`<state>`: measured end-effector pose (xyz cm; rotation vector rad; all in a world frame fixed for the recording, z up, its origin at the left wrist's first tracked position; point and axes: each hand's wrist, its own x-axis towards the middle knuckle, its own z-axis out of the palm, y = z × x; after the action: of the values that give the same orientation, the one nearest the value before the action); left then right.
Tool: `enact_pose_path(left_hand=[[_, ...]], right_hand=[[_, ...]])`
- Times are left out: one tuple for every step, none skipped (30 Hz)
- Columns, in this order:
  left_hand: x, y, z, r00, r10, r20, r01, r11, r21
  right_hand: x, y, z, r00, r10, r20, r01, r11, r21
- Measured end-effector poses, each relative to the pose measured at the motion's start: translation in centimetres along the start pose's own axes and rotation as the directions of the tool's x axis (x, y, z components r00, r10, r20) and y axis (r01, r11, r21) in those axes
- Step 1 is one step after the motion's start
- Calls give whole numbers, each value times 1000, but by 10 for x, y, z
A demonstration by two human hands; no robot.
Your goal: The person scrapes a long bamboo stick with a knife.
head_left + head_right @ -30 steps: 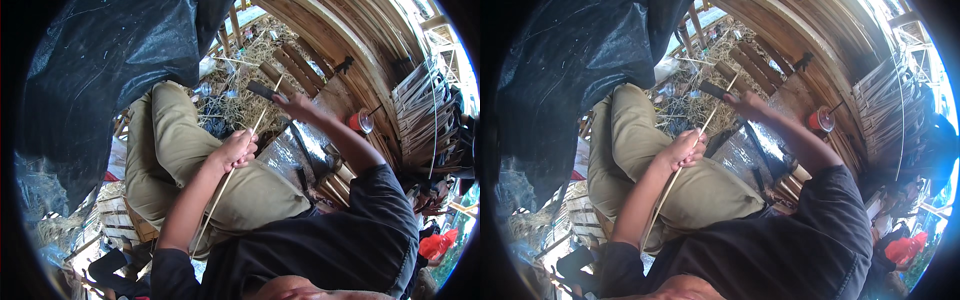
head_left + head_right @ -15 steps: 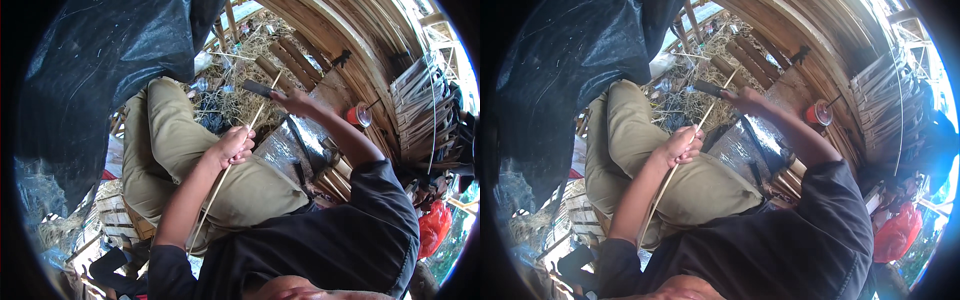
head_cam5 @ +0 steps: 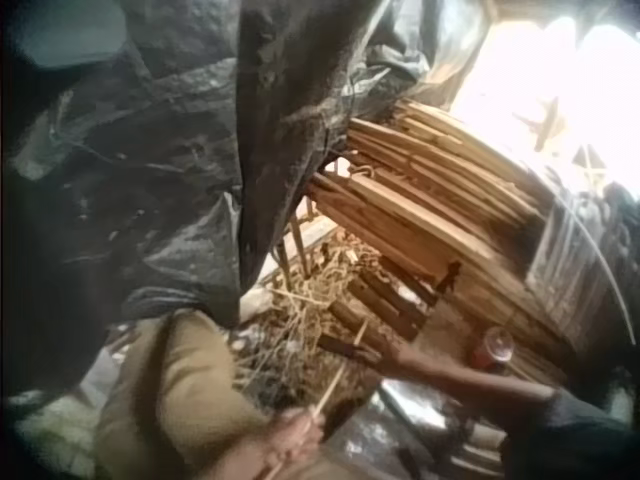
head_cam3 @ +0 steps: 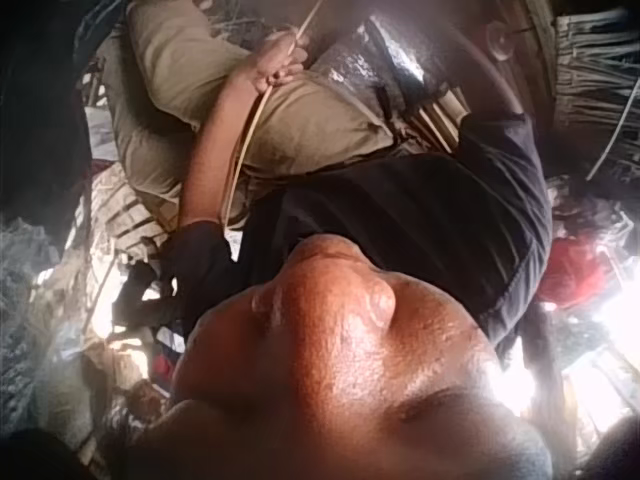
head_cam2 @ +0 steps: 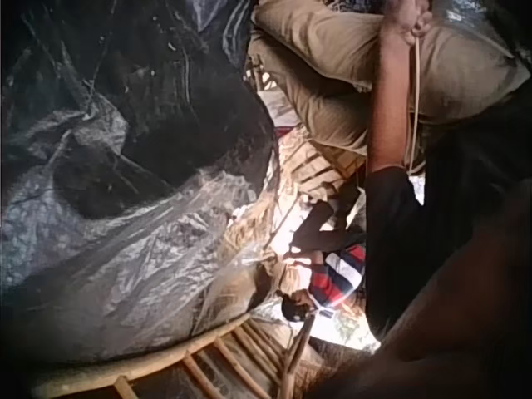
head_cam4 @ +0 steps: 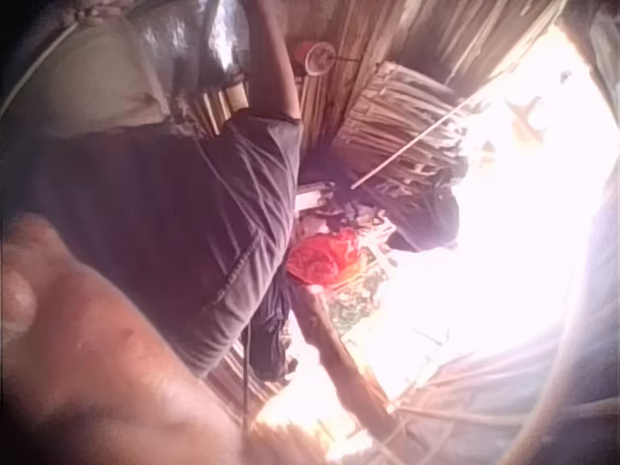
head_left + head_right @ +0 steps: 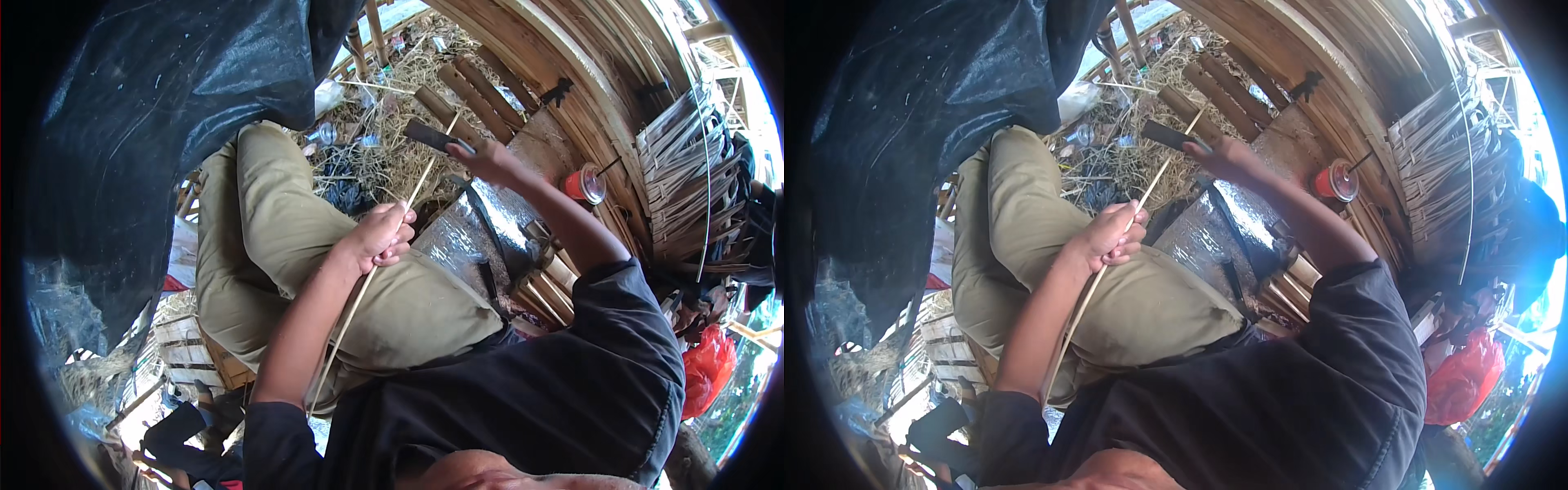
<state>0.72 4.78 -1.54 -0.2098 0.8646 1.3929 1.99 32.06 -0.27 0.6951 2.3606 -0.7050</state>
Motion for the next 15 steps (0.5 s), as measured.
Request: enact_pose_path(left_hand=[[-1,1,1,1000,-4,-6,4,1000,-2],[-1,1,3,1000,-9,-13,9,1000,-4],[-2,3,4,1000,-6,-13,6,1000,-1],[2,8,3,1000,2,-15,-1,1000,22],[4,10,3,1000,8,-21,-7,999,38],[3,3,5,1000,-2,-24,3,999,46],[2,0,5,999,-13,-39,14,1000,28],[3,3,6,999,-11,-37,12,999,35],[4,4,6,1000,-16,-26,17,999,27],[4,3,4,1000,-21,-18,21,1000,13],[5,2,4,999,-20,-34,19,1000,-16],[6,4,4,999,-20,-33,20,1000,-19],[4,2,4,999,-11,-41,11,1000,-5],[3,4,5,999,2,-46,-1,1000,18],[3,2,6,998,-7,-65,9,1000,20]], right_hand=[[8,0,-9,997,75,-9,-75,997,-5],[13,-1,-14,989,149,-18,-149,989,-8],[8,3,-11,996,86,7,-86,996,17],[8,11,5,992,-45,-122,51,998,46],[7,20,20,950,-179,-256,196,980,41],[3,28,33,873,-302,-383,324,946,-7],[-10,10,9,977,-140,-164,148,988,37],[6,15,-1,996,19,-89,-16,999,44],[19,22,-8,982,187,-7,-186,982,30],[26,32,16,983,184,-7,-184,982,31],[18,34,37,992,2,-126,12,994,108],[19,40,38,992,-20,-124,36,990,134],[12,38,35,992,-45,-120,63,986,155],[7,33,30,991,-74,-113,93,980,176],[9,26,16,997,53,-54,-45,989,139]])
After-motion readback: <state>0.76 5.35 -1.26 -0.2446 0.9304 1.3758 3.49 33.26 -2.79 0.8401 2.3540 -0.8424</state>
